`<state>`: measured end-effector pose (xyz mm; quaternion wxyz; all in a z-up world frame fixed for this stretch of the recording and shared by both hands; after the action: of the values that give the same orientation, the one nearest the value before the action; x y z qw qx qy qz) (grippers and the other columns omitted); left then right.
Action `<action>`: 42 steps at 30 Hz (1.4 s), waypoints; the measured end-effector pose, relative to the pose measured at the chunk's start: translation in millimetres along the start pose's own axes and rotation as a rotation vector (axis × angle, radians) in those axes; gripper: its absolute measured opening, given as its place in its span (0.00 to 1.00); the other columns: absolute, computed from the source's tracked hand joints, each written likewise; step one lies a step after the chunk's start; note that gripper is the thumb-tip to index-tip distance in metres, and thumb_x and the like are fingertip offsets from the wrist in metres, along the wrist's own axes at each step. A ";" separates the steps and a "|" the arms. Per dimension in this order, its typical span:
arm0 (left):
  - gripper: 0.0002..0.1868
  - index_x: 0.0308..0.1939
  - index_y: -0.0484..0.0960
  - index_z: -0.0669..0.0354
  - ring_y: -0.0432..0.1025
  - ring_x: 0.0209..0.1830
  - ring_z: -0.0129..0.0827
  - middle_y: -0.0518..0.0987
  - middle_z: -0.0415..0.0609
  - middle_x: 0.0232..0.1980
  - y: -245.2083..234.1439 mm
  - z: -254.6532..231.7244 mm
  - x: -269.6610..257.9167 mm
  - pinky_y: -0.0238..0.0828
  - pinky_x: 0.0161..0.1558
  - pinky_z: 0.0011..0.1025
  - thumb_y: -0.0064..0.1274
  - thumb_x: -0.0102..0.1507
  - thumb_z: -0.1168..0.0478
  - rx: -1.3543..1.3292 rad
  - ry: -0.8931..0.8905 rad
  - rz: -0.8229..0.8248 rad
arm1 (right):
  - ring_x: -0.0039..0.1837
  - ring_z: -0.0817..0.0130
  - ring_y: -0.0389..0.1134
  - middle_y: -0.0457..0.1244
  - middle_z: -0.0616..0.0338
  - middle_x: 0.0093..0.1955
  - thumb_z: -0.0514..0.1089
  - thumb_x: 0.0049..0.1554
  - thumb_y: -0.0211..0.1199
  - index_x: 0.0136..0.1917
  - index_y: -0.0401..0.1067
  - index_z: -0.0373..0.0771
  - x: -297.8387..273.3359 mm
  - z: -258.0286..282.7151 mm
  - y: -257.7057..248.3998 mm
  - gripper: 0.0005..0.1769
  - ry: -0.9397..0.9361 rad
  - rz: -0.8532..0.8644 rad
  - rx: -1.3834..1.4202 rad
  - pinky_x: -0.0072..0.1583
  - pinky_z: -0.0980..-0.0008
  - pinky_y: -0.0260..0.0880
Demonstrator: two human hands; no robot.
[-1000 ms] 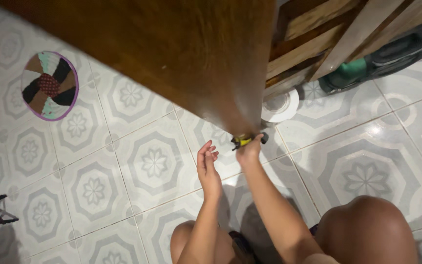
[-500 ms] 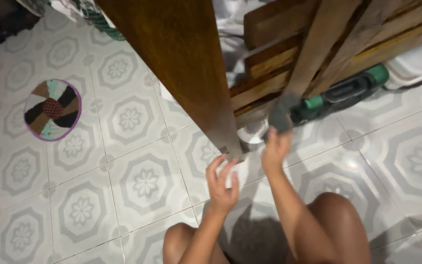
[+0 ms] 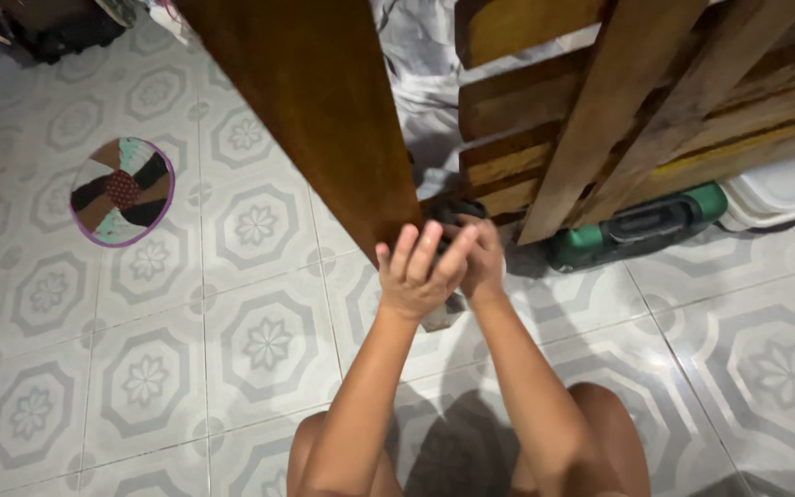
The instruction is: The person scrubs the wooden leg and slats of a piece of furniture using a dark scrubbing pad. They work on the vertical leg, horizontal slats, and underside areas, moving around the furniture to reach different sections.
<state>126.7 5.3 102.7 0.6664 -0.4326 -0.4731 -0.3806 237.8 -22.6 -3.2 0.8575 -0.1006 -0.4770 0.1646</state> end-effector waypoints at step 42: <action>0.16 0.51 0.71 0.38 0.51 0.63 0.38 0.59 0.47 0.60 16.6 -5.9 -21.5 0.22 0.65 0.39 0.44 0.58 0.56 0.114 0.110 -0.076 | 0.50 0.59 0.58 0.57 0.51 0.46 0.41 0.51 0.51 0.46 0.63 0.33 -81.4 -91.6 19.7 0.10 0.724 -0.294 0.647 0.51 0.68 0.57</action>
<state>138.0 7.5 77.4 0.6999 -0.3542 -0.4728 -0.4015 272.1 -36.5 -121.6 0.9693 0.1877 -0.0826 0.1360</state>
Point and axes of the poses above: each hand's wrist, its own x-axis towards the middle knuckle, its own y-axis out of the palm, z = x × y, the point moved 6 cm from there along x, towards the middle knuckle
